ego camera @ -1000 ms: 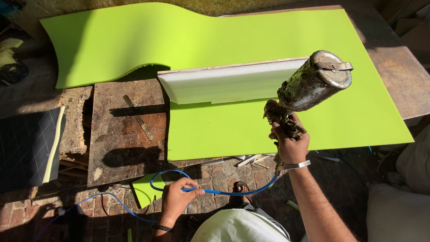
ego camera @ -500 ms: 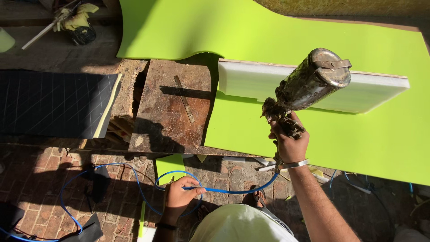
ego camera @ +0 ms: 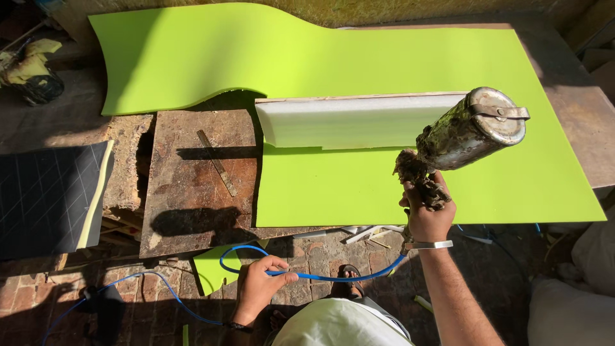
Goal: The person uses a spray gun to apply paint to a rectangular foam block resting on a green sheet. They refill the spray gun from a canister, then flip the foam block and trim excess green material from the work surface with a knife.
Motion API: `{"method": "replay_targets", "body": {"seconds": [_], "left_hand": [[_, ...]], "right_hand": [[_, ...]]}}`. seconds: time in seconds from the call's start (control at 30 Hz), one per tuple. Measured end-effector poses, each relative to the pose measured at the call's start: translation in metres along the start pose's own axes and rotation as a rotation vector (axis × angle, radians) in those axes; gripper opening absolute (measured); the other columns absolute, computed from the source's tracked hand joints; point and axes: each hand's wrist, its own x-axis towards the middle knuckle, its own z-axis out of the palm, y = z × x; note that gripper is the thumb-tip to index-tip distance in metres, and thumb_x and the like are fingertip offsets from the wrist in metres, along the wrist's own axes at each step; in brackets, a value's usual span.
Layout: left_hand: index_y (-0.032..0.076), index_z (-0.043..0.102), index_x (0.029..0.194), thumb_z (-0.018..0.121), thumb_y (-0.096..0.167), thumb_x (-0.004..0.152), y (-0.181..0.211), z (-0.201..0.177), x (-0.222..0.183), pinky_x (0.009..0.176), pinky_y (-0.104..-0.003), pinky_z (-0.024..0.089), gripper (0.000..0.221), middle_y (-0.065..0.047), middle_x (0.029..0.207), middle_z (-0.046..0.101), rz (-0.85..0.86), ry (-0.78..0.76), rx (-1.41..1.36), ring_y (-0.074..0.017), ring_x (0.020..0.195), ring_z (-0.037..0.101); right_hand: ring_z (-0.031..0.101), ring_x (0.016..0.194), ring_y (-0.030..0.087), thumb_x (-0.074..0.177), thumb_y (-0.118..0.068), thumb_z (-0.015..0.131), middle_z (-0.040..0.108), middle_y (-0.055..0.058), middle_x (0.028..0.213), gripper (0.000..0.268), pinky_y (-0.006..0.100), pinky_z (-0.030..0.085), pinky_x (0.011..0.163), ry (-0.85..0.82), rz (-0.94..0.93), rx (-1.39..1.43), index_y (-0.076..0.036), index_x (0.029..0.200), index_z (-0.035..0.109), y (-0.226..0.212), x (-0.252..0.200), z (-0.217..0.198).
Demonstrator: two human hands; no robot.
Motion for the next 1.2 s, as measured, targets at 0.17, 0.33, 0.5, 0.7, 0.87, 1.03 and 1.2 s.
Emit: {"method": "replay_targets", "body": {"seconds": [0.17,0.33,0.5,0.7,0.87,1.03,1.2], "left_hand": [[0.011,0.079,0.087,0.096,0.030,0.065,0.019,0.022,0.021,0.056,-0.029,0.053,0.034,-0.006,0.068,0.078,0.039,-0.068,0.120,-0.0140,0.063,0.073],[0.012,0.080,0.084,0.092,0.029,0.068,0.030,0.044,0.035,0.065,-0.031,0.058,0.026,-0.001,0.079,0.082,0.215,-0.120,0.127,-0.0150,0.074,0.079],[0.016,0.080,0.090,0.090,0.033,0.073,0.044,0.056,0.044,0.069,-0.031,0.058,0.026,0.001,0.081,0.083,0.045,-0.259,0.219,-0.0129,0.081,0.080],[0.017,0.080,0.093,0.092,0.031,0.070,0.048,0.054,0.041,0.068,-0.029,0.058,0.029,-0.001,0.080,0.083,0.016,-0.304,0.189,-0.0131,0.078,0.080],[0.015,0.079,0.093,0.094,0.028,0.068,0.033,0.043,0.036,0.065,-0.028,0.058,0.032,-0.002,0.079,0.082,0.019,-0.231,0.171,-0.0113,0.074,0.079],[0.016,0.079,0.097,0.094,0.029,0.067,0.013,0.034,0.029,0.064,-0.029,0.056,0.036,-0.002,0.077,0.081,-0.007,-0.225,0.189,-0.0119,0.072,0.076],[0.016,0.077,0.108,0.094,0.031,0.072,-0.008,0.030,0.017,0.066,-0.031,0.051,0.042,-0.005,0.078,0.077,-0.059,-0.326,0.228,-0.0180,0.075,0.070]], "right_hand": [[0.064,0.068,0.008,0.096,-0.002,0.073,0.068,0.002,0.085,0.033,0.023,0.053,0.060,0.116,-0.039,-0.003,0.001,0.128,0.063,0.004,0.012,-0.040],[0.065,0.069,0.009,0.097,-0.003,0.073,0.069,0.003,0.086,0.035,0.024,0.055,0.061,0.228,-0.068,-0.042,0.003,0.130,0.062,0.003,0.019,-0.075],[0.063,0.068,0.008,0.095,-0.003,0.074,0.070,0.002,0.091,0.043,0.025,0.053,0.057,0.344,-0.018,-0.057,0.002,0.135,0.061,0.007,0.023,-0.098],[0.060,0.061,0.011,0.093,-0.003,0.075,0.066,0.008,0.081,0.049,0.026,0.051,0.055,0.203,0.135,-0.042,0.001,0.140,0.063,0.031,0.009,-0.101],[0.072,0.079,0.010,0.093,-0.003,0.072,0.074,0.006,0.096,0.050,0.025,0.060,0.071,0.107,0.112,0.082,0.004,0.139,0.054,0.050,-0.004,-0.086],[0.070,0.076,0.013,0.092,-0.005,0.073,0.072,0.007,0.093,0.049,0.027,0.059,0.068,0.039,0.117,0.089,0.005,0.136,0.054,0.053,-0.004,-0.060],[0.062,0.070,0.018,0.095,-0.004,0.077,0.066,0.012,0.084,0.036,0.032,0.052,0.061,-0.087,0.194,-0.012,0.008,0.125,0.063,0.045,-0.005,-0.041]]}}
